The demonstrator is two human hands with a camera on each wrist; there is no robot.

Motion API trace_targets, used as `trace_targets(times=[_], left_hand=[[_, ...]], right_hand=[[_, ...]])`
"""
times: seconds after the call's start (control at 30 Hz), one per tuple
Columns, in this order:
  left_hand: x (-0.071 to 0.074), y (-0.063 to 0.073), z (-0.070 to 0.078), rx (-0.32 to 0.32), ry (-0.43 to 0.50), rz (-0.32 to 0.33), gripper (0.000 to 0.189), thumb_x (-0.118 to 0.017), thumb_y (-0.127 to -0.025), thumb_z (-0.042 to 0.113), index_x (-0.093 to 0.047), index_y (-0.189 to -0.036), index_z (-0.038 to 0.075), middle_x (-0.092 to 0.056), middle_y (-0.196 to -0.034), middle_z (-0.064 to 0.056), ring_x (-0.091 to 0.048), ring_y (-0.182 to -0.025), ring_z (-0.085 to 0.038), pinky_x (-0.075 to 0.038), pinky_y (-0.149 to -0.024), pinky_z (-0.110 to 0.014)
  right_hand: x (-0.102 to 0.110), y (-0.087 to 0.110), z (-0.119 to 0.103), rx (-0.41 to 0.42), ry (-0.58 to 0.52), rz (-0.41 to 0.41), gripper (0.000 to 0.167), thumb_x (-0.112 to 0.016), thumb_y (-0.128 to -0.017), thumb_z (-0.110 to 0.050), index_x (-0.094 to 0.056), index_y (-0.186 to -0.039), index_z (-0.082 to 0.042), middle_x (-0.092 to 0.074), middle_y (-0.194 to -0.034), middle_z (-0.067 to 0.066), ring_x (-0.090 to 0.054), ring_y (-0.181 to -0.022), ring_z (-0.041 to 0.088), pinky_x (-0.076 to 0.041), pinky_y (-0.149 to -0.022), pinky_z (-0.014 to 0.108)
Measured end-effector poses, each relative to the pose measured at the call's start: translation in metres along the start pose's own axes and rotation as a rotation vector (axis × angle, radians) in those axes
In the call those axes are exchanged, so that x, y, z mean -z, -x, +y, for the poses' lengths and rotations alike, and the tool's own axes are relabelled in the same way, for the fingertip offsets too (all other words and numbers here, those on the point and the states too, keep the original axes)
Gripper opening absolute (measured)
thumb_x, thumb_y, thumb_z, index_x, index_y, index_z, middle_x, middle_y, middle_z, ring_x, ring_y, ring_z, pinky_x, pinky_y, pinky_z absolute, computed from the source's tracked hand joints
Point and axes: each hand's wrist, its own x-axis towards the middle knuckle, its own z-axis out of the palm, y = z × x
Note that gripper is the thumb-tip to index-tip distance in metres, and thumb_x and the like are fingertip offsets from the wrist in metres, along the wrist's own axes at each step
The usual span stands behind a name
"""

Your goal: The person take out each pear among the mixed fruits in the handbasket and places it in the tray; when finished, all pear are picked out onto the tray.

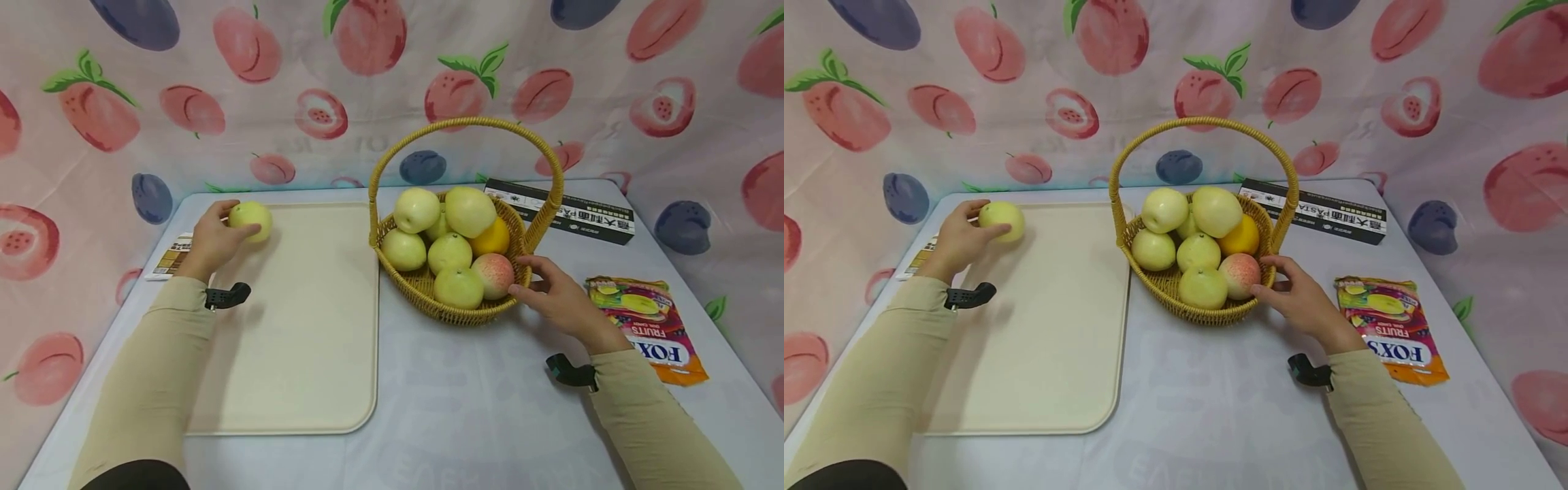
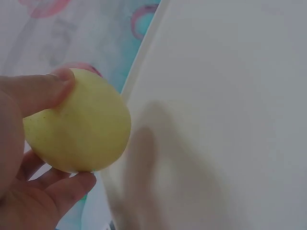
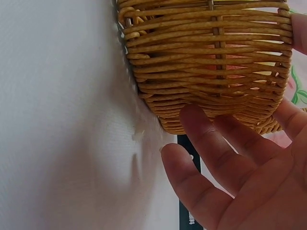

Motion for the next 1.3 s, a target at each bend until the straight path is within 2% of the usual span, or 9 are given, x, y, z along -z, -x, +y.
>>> trace_targets(times=[0.2,0.37,0.6,0.87,1.0,1.2,1.3], left_hand=[[-0.004,-0.006,-0.008,0.05,0.01,0.013,0.078,-0.072,-0.094,0.027,-0.03,-0.156,0.003,-0.033,-0.155,-0.024,-0.035,-0.138,-0.041,-0.031,-0.112,-0.051],[-0.006,-0.009,-0.008,0.082,0.005,0.013,0.078,-0.067,-0.098,0.03,-0.025,-0.158,0.003,-0.028,-0.157,-0.026,-0.03,-0.141,-0.04,-0.029,-0.115,-0.049],[-0.007,-0.014,-0.01,0.106,0.029,0.022,0.076,-0.061,-0.101,0.033,-0.022,-0.159,0.006,-0.026,-0.159,-0.024,-0.027,-0.144,-0.038,-0.029,-0.115,-0.046],[-0.013,-0.026,-0.011,0.113,0.054,0.083,0.073,-0.061,-0.101,0.031,-0.024,-0.159,0.007,-0.029,-0.158,-0.021,-0.028,-0.144,-0.034,-0.027,-0.116,-0.041],[-0.018,-0.031,-0.012,0.114,0.068,0.112,0.072,-0.061,-0.1,0.03,-0.026,-0.158,0.006,-0.031,-0.157,-0.02,-0.03,-0.143,-0.031,-0.027,-0.116,-0.038],[-0.022,-0.036,-0.012,0.17,0.098,0.126,0.075,-0.058,-0.101,0.037,-0.021,-0.16,0.01,-0.027,-0.16,-0.016,-0.028,-0.144,-0.028,-0.025,-0.117,-0.037],[-0.023,-0.038,-0.012,0.164,0.091,0.152,0.074,-0.059,-0.101,0.035,-0.023,-0.16,0.009,-0.03,-0.158,-0.017,-0.03,-0.143,-0.028,-0.027,-0.116,-0.037]], right_hand=[[-0.001,-0.001,-0.001,0.0,0.01,0.001,0.076,-0.061,-0.098,-0.048,-0.03,-0.154,-0.008,-0.032,-0.155,0.021,-0.045,-0.126,0.043,-0.045,-0.096,0.057],[-0.002,-0.001,0.001,0.002,0.016,-0.002,0.075,-0.062,-0.098,-0.047,-0.03,-0.155,-0.009,-0.033,-0.155,0.02,-0.047,-0.123,0.041,-0.047,-0.092,0.051],[-0.003,-0.002,0.0,0.005,0.013,0.0,0.074,-0.062,-0.098,-0.047,-0.031,-0.154,-0.009,-0.032,-0.156,0.02,-0.047,-0.124,0.042,-0.046,-0.094,0.054],[-0.003,-0.003,0.002,0.019,0.014,0.011,0.072,-0.062,-0.099,-0.043,-0.031,-0.154,-0.008,-0.033,-0.155,0.021,-0.048,-0.123,0.042,-0.047,-0.093,0.052],[-0.001,-0.002,0.003,0.027,0.007,0.016,0.071,-0.061,-0.1,-0.042,-0.03,-0.154,-0.007,-0.032,-0.156,0.022,-0.046,-0.125,0.044,-0.046,-0.095,0.055],[-0.001,-0.002,0.003,0.016,-0.008,0.007,0.073,-0.061,-0.1,-0.042,-0.029,-0.155,-0.008,-0.031,-0.156,0.022,-0.046,-0.125,0.043,-0.045,-0.096,0.056],[-0.001,-0.003,0.003,0.006,-0.01,0.004,0.073,-0.062,-0.1,-0.043,-0.029,-0.155,-0.008,-0.031,-0.156,0.022,-0.046,-0.125,0.043,-0.045,-0.095,0.054]])
